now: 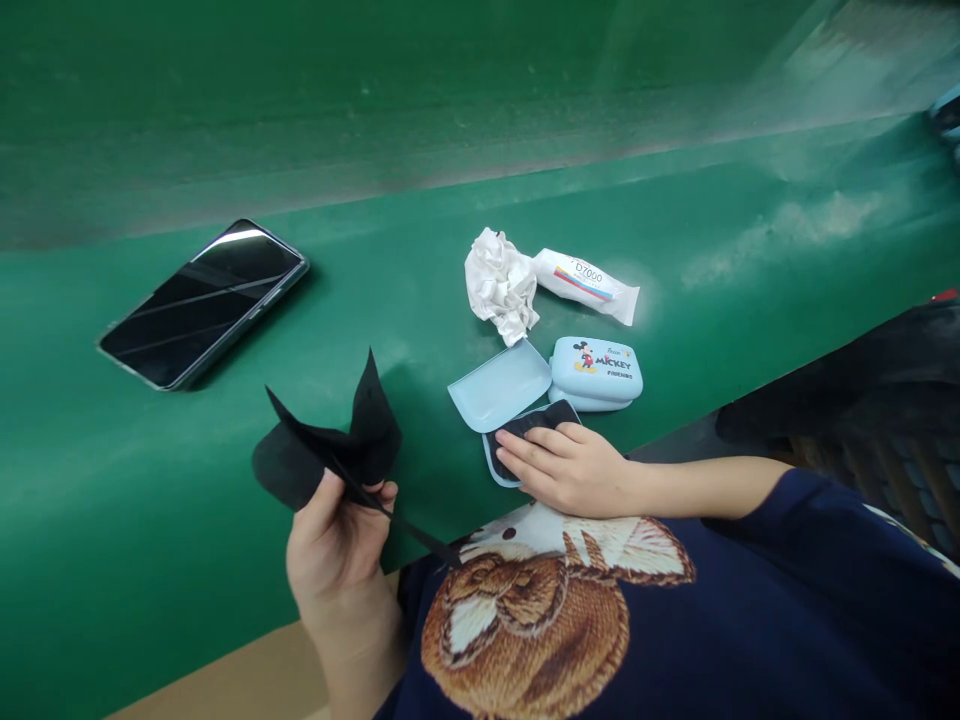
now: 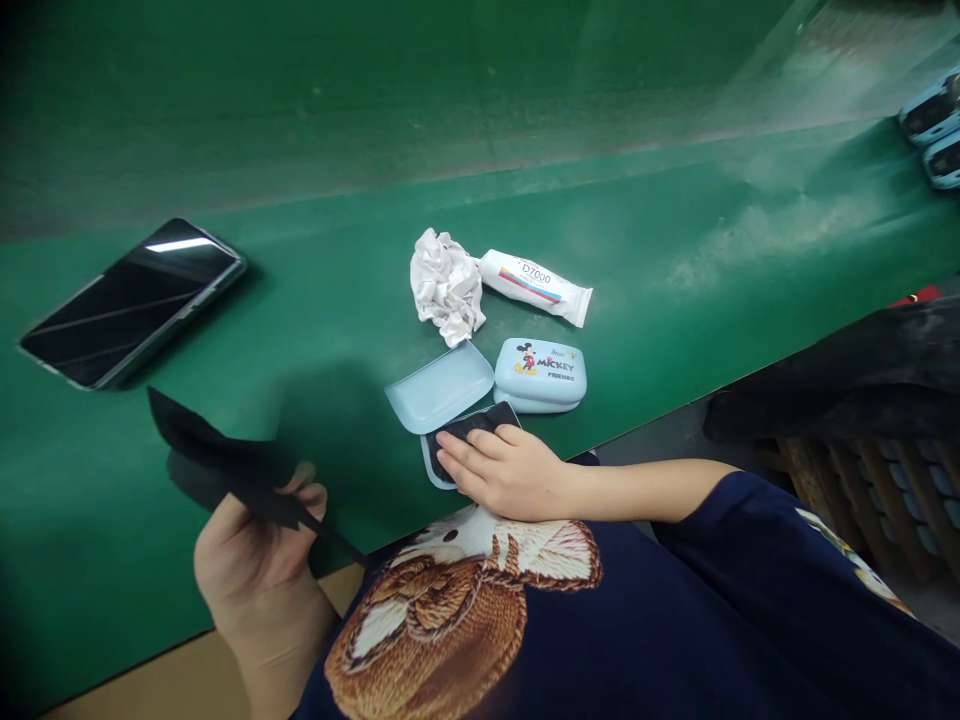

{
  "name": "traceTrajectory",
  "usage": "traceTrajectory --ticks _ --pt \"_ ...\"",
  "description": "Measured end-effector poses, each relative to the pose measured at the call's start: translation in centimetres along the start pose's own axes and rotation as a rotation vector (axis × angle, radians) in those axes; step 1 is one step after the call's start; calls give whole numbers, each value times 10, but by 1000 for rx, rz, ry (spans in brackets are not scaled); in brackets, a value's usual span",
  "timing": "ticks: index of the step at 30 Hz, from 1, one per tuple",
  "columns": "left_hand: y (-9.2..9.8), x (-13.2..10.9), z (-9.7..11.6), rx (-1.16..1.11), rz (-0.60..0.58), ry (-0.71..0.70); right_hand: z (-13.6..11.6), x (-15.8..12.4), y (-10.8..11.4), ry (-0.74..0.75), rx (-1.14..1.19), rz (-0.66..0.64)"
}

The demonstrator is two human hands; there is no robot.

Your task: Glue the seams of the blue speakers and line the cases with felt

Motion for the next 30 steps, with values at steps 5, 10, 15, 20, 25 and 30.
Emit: traceTrajectory --ticks 5,10,15,20,25,30 --pt "-1 1 0 -23 14 -4 0 -2 0 -3 7 6" --pt "-6 -1 1 -33 27 15 0 1 1 -12 -2 -2" --pt "-8 -2 2 -42 70 33 0 2 2 -36 0 -24" --pt "-3 2 1 -47 49 19 0 0 0 -56 -12 17" --pt "-5 -1 -2 -29 -23 -71 -2 -4 -6 -6 32 60" --pt "-22 -17 -22 -120 -233 -80 -4 -3 -8 50 64 112"
Point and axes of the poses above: each hand's wrist, its own x-axis towards the middle knuckle, its own y-axis out of the back of the hand, z = x × y, the point moved 2 cm from there along x, towards the middle knuckle, and after that the axes turned 15 degrees about y, right-handed, at the moved point
